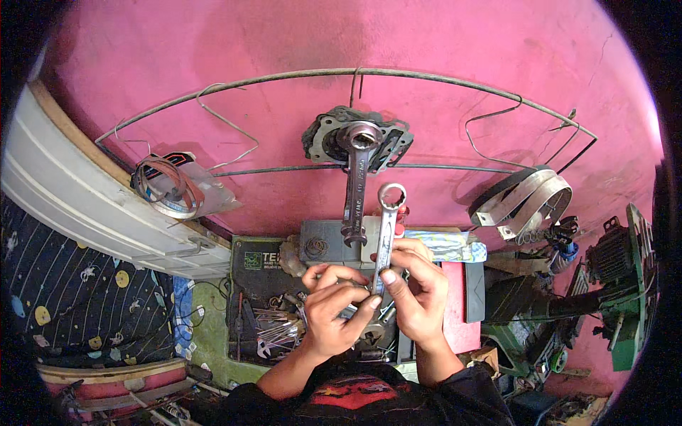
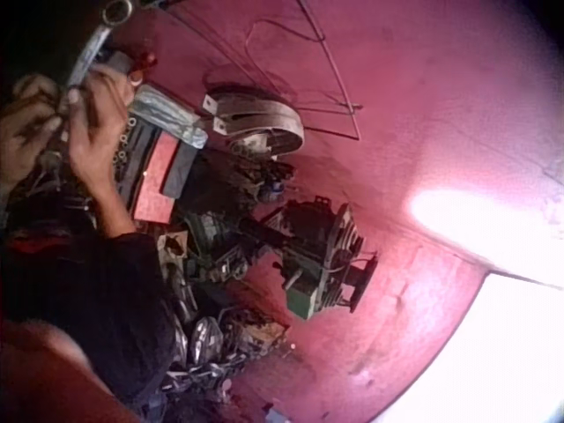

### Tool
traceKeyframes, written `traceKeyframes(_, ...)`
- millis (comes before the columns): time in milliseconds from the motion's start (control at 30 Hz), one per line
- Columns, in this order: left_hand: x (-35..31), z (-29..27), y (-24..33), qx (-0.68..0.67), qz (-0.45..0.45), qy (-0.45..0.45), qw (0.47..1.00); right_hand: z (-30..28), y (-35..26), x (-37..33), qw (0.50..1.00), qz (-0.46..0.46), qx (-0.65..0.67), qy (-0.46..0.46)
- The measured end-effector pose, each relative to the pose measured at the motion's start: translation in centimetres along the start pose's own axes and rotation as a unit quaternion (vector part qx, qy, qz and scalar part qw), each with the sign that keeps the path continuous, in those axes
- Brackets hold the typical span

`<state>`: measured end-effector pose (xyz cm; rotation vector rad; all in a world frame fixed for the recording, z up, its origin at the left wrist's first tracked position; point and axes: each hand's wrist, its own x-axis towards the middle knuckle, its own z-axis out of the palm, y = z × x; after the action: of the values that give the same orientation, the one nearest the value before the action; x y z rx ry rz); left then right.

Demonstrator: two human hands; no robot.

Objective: The person is sorting and organizing various wrenches and mechanical components on a workbench.

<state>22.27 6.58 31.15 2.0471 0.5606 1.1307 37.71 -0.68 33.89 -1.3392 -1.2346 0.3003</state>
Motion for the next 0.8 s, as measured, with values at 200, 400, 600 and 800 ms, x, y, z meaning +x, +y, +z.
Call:
traceKeyframes(200, 3.1, -0.4, 2.2, -0.019, 0.007, 0.012, 1.000, -0.5, -1.3, 2.9, 0.999, -0.006, 0.041, -0.003)
traceKeyframes(400, 4.4, -0.3, 1.8, -0.017, -0.014, 0.017, 1.000, -0.3, -0.8, 4.7, 0.999, 0.016, 0.052, 0.003)
traceKeyframes(600, 4.6, 0.4, -0.1, -0.002, -0.038, 0.024, 0.999, 0.4, 1.6, 5.6, 0.999, 0.003, 0.035, -0.007)
traceKeyframes(800, 4.2, 1.5, -3.0, 0.026, -0.071, 0.049, 0.996, 1.5, 3.2, 5.9, 1.000, 0.016, 0.002, 0.000)
